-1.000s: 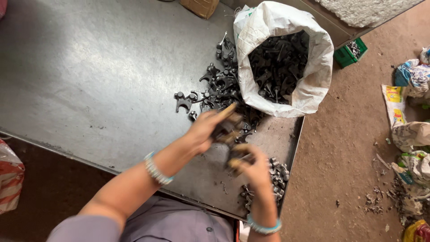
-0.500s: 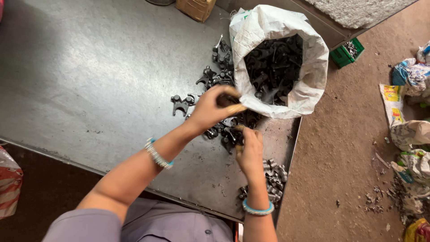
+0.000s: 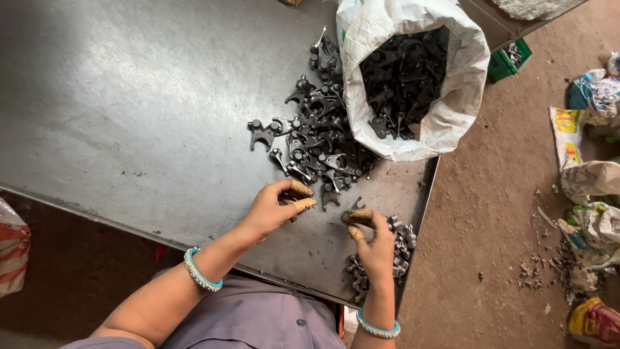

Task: The person sorts dark metal castings on a steel table, picking pieces one at a time, turning them over in their hands, and placing them into a white sack on the table. Near the end they pull over a green and white sack and open it on the table.

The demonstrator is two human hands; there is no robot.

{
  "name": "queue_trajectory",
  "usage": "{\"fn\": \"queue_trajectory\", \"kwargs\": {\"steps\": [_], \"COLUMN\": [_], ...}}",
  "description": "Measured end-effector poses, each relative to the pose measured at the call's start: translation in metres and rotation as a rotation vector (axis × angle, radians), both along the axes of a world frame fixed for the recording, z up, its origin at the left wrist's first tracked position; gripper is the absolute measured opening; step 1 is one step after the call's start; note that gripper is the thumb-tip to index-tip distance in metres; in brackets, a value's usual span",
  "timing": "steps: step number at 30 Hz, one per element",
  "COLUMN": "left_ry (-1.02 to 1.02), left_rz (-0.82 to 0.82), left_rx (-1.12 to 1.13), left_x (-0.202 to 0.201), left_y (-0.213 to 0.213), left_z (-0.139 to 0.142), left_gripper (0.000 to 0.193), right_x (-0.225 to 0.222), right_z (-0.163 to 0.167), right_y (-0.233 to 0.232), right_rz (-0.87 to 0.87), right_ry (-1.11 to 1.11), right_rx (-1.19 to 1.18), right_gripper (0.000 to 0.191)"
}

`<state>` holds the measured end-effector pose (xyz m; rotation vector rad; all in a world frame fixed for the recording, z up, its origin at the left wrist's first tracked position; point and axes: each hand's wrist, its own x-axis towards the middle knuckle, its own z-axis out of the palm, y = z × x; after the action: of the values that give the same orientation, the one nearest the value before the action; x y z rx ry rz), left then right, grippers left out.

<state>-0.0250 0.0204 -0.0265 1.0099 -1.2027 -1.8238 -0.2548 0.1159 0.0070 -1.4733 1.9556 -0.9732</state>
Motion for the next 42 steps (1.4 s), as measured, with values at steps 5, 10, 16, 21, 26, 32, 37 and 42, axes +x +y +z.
{"fn": "queue_trajectory", "kwargs": {"steps": [5, 10, 16, 21, 26, 32, 37, 42], "left_ry": [-0.105, -0.155, -0.038, 0.285, 0.369, 0.411, 0.366, 0.317], "left_rz": [0.017, 0.013, 0.029, -0.052, -0.077, 0.003, 0.047, 0.046], "left_rx": [-0.179, -0.225, 0.024, 0.587, 0.654, 0.837, 0.828, 0.756], "left_x": [-0.011, -0.02, -0.017, -0.018, -0.011, 0.013, 0.019, 0.006], "left_y": [0.001, 0.005, 0.005, 0.005, 0.008, -0.001, -0.012, -0.01], "left_z": [0.002, 0.002, 0.003, 0.005, 0.001, 0.0, 0.0, 0.0], "left_gripper": [0.027, 0.028, 0.025, 0.05, 0.056, 0.05, 0.047, 0.041], "right_x": [0.024, 0.038, 0.009, 0.007, 0.05, 0.067, 0.071, 0.063], "right_z": [0.008, -0.018, -0.049, -0.04, -0.027, 0.015, 0.018, -0.013], "right_y": [0.006, -0.008, -0.004, 0.002, -0.036, -0.025, -0.003, -0.002], "right_rz": [-0.286, -0.314, -0.279, -0.113, -0.184, -0.165, -0.035, -0.053], "right_ry": [0.382, 0.431, -0.291, -0.808, 0.422, 0.243, 0.272, 0.149], "right_rx": [0.043, -0.005, -0.207, -0.101, -0.112, 0.184, 0.097, 0.051], "right_gripper": [0.057, 0.066, 0.044, 0.039, 0.074, 0.074, 0.069, 0.047]}}
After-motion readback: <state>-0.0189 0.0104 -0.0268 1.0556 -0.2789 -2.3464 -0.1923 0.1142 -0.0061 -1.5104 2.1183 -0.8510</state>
